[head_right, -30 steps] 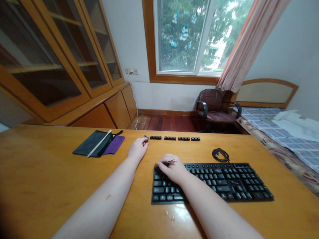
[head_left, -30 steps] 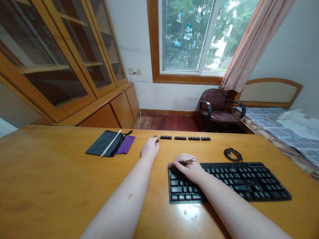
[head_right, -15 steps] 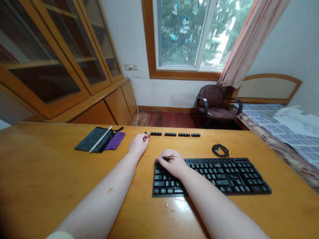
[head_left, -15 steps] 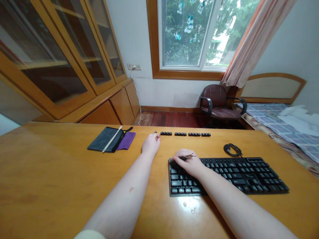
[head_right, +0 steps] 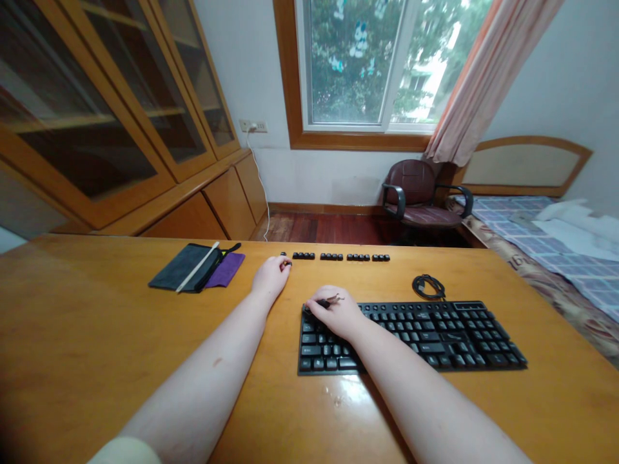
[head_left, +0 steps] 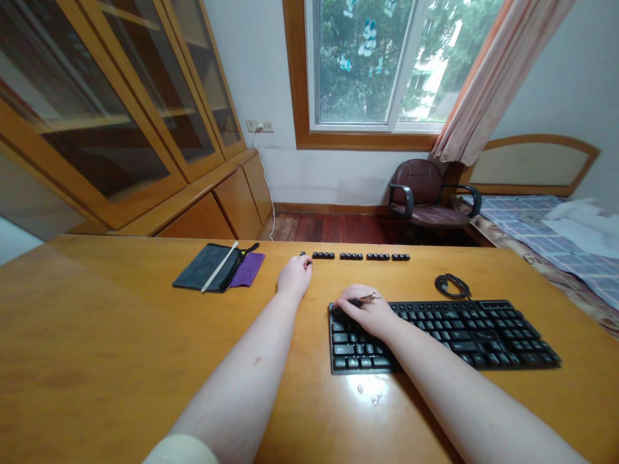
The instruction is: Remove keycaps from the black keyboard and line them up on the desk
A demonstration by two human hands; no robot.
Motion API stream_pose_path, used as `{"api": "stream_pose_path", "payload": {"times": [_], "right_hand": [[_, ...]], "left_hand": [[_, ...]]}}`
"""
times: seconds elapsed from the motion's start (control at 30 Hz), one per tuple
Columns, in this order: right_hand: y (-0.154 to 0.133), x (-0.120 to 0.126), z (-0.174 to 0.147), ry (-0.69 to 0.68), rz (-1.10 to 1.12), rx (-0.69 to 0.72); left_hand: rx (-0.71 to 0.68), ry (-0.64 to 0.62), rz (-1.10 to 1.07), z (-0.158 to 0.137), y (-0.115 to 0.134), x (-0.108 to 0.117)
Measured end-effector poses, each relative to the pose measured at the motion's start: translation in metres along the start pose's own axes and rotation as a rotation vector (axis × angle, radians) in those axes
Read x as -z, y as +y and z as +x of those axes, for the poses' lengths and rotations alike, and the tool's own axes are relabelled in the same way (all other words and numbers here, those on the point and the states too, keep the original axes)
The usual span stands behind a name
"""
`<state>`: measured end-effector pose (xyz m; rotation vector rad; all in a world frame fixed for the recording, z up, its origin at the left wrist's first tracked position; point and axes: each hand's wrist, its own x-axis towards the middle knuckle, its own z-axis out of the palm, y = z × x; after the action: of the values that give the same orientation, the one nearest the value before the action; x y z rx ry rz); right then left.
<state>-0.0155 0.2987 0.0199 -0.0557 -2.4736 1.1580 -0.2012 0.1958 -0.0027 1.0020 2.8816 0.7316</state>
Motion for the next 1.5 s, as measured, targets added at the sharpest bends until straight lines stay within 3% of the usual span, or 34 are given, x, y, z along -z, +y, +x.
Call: {"api": "stream_pose_path", "payload": {"times": [0.5,1.5], "right_hand": [[0.0007,0.0010,-0.0008,-0.010,0.010,-0.001],[-0.0009,0.0012,-0.0005,-0.010,-0.009,0.005]], "left_hand": [[0.032,0.043,-0.049,0.0010,-0.0025,-0.0028],[-0.087,0.002,-0.030,-0.0021,0.0002,-0.0064]]}}
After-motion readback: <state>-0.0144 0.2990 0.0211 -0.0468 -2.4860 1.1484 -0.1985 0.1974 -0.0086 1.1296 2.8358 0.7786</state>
